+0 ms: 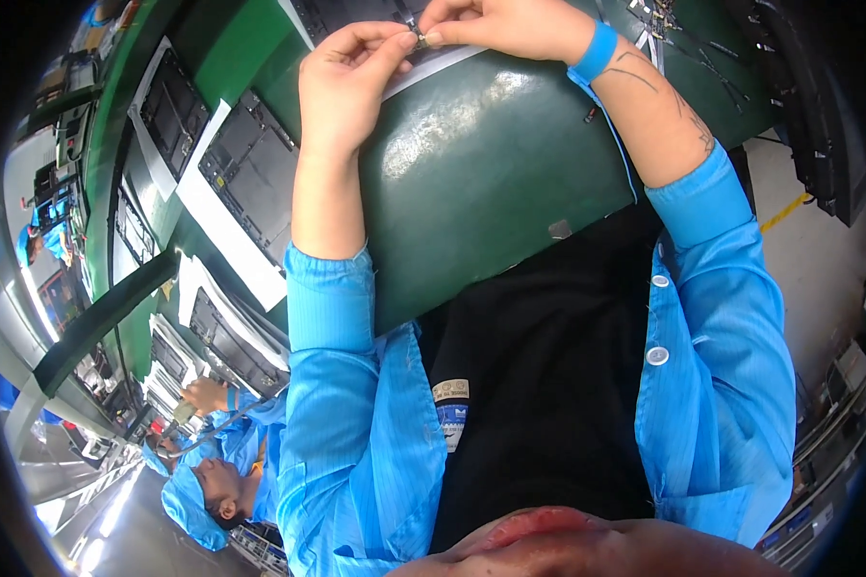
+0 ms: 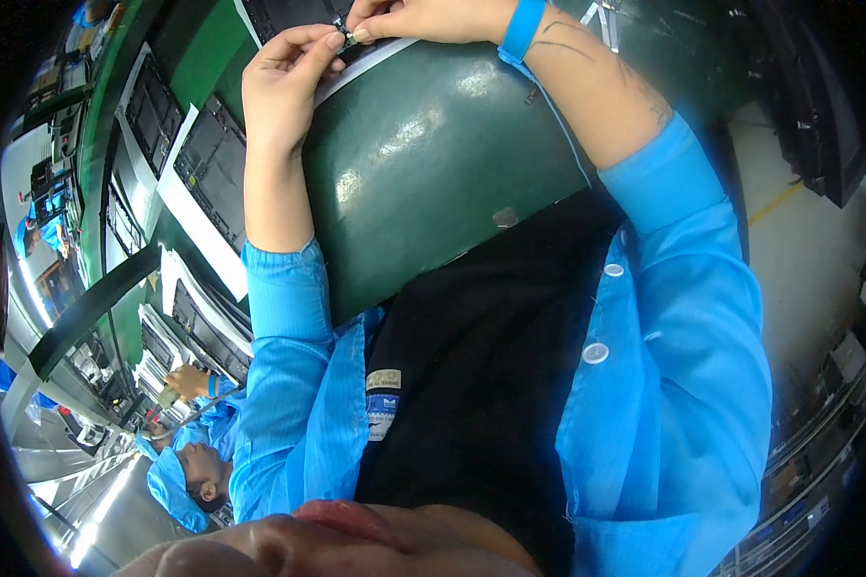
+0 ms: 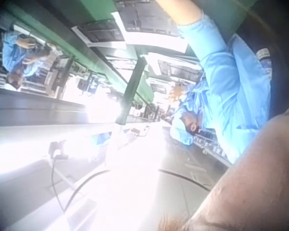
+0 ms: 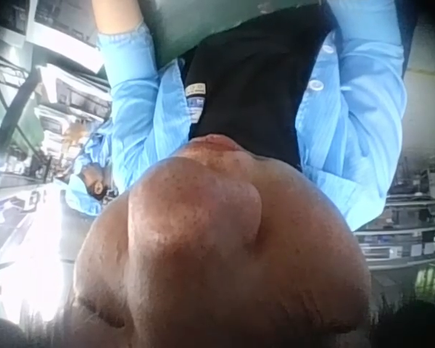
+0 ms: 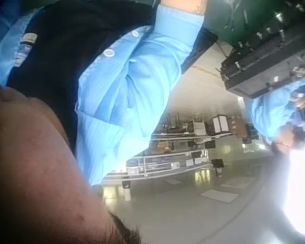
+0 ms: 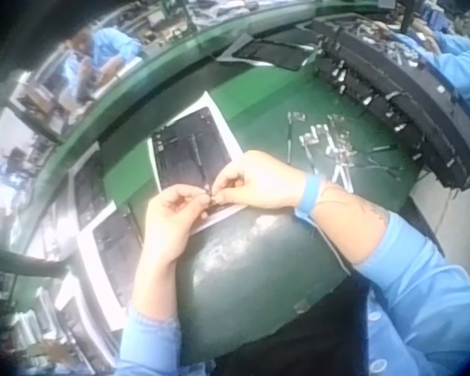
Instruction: The person assembles electronic components and ribbon cables into tablet frames, using tweezers to precisely place the small parts.
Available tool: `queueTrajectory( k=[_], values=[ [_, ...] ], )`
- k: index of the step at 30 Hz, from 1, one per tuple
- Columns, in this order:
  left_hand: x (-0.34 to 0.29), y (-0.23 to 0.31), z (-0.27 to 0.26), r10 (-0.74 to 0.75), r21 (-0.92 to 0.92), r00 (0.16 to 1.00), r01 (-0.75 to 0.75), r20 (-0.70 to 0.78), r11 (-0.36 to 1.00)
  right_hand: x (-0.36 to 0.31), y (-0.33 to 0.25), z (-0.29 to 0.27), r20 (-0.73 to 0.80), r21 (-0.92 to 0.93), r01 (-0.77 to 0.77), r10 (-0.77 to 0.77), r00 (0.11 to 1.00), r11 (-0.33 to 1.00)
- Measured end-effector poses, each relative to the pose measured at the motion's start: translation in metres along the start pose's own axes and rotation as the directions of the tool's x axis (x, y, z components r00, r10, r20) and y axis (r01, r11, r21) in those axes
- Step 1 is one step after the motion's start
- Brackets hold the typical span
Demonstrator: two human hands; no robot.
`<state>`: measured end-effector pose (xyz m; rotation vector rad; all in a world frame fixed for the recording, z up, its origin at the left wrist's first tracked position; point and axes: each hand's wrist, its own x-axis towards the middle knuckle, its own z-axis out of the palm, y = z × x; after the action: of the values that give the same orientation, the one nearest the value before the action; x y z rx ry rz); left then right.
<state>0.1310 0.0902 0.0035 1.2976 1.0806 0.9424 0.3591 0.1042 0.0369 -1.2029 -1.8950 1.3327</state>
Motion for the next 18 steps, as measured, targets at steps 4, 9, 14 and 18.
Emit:
queueTrajectory(
  k=[4,9,14,18],
  values=[
    [-0.0005,0.0017,0.0019,-0.027,0.037,1.000,0.027,-0.007,0.999,0.0003,0.0016,-0.0024,0.016,-0.045,0.025,-0.025,1.000,0.999],
    [0.0003,0.0047,0.0062,-0.018,0.085,0.999,0.022,-0.050,0.996,0.0058,0.0047,-0.0015,0.004,-0.128,0.044,-0.044,0.999,0.991],
    [0.0006,0.0006,0.0048,-0.025,0.110,0.998,0.030,-0.053,0.993,0.0068,0.0105,0.0014,-0.035,-0.164,0.087,-0.094,0.995,0.983],
    [0.0036,0.0013,0.0036,-0.024,0.041,0.998,0.026,-0.050,0.999,0.0062,0.0103,0.0043,-0.064,-0.074,0.058,-0.063,0.996,0.996]
  ],
)
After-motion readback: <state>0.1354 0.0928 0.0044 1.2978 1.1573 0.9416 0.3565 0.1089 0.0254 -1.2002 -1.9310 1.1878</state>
